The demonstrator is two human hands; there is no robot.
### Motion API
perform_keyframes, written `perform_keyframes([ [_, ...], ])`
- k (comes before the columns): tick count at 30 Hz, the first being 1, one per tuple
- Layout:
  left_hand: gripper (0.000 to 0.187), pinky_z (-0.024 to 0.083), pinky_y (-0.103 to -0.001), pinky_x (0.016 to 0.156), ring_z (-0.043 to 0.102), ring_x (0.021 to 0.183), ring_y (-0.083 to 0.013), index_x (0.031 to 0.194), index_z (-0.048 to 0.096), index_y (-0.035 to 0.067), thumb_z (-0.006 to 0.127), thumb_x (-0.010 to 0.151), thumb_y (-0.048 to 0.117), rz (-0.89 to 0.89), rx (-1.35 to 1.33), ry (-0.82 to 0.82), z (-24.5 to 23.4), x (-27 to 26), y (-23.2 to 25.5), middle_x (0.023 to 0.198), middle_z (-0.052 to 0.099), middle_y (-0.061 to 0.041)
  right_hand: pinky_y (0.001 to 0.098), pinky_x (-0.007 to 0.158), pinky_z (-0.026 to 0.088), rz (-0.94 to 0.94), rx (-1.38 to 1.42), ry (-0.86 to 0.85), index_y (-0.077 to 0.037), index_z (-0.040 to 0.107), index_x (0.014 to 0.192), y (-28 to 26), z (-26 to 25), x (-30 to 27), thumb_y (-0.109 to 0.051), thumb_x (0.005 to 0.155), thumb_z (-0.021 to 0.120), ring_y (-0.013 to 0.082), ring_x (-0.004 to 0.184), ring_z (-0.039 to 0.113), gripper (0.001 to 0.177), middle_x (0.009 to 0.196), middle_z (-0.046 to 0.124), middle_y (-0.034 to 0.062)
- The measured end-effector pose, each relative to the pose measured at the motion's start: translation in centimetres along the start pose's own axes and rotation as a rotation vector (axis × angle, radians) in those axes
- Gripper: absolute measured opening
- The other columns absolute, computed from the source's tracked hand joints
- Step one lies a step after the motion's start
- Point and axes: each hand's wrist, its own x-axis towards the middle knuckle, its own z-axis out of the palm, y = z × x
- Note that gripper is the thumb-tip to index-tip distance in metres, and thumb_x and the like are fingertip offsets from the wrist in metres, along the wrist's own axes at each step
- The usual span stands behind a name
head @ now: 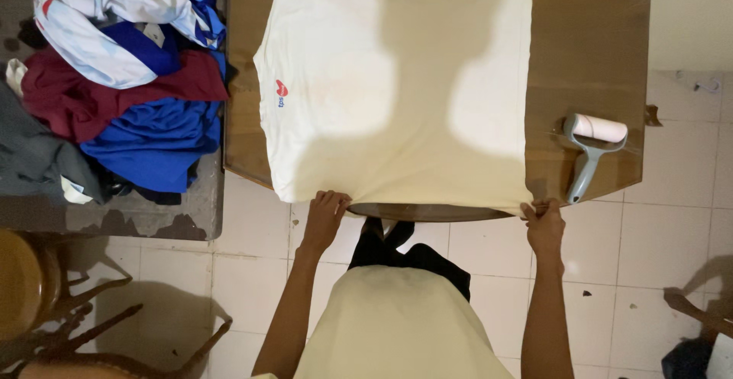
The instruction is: The person uses a lint roller on a t-shirt laid on a table, then folds the shirt and places it on a shelf inside a wooden wardrobe.
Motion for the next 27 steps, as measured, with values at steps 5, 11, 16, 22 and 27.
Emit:
perform_keyframes([
  [5,0.014,0.044,-0.042,0.089,0.054,0.101,-0.0292,0.104,0.074,0.013,0.069,0.091,0.014,0.007,-0.037,-0.045,0.1,0.1,-0.6,0.101,0.065,-0.007,0.0509,0.082,0.051,-0.103,-0.359,0.019,0.000,0.068,0.098,1.1,0.7,0.4,-0.037,0.097,0.073,0.0376,0.098,0.064,0.038,0.106,0.067,0.0209],
  [11,0.025,0.048,-0.035,0.084,0.055,0.098,-0.0210,0.122,0.067,0.013,0.061,0.099,0.004,-0.235,-0.305,0.207,-1.0,2.0,-4.2,0.106,0.060,-0.006,0.0492,0.086,0.051,-0.183,-0.329,0.012,0.002,0.066,0.101,-1.2,1.9,1.4,-0.038,0.105,0.068,0.0371,0.097,0.062,0.041,0.103,0.065,0.0210],
  [16,0.032,0.051,-0.034,0.080,0.054,0.100,-0.0199,0.133,0.059,0.013,0.058,0.102,0.005,-0.413,-0.380,0.380,-2.3,5.0,-10.4,0.115,0.054,-0.009,0.0415,0.077,0.052,-0.104,-0.140,-0.233,0.001,0.065,0.103,-9.3,5.3,2.2,-0.035,0.102,0.064,0.0267,0.084,0.064,0.036,0.094,0.069,0.0159],
  [22,0.043,0.044,-0.042,0.105,0.053,0.126,-0.0297,0.142,0.053,0.017,0.061,0.101,0.008,-0.322,-0.206,0.495,-4.4,10.1,-14.3,0.136,0.052,-0.014,0.0386,0.077,0.052,-0.132,-0.124,-0.417,0.002,0.064,0.101,-18.9,12.5,3.4,-0.032,0.102,0.065,0.0255,0.080,0.061,0.034,0.089,0.069,0.0153],
  [27,0.052,0.028,-0.065,0.106,0.038,0.137,-0.0445,0.150,0.047,0.022,0.061,0.099,0.025,-0.253,0.205,0.246,-7.7,13.9,-13.7,0.155,0.043,-0.016,0.0379,0.077,0.052,-0.212,-0.125,-0.506,-0.001,0.065,0.103,-24.7,18.4,4.9,-0.032,0.100,0.064,0.0234,0.082,0.063,0.032,0.092,0.070,0.0130],
])
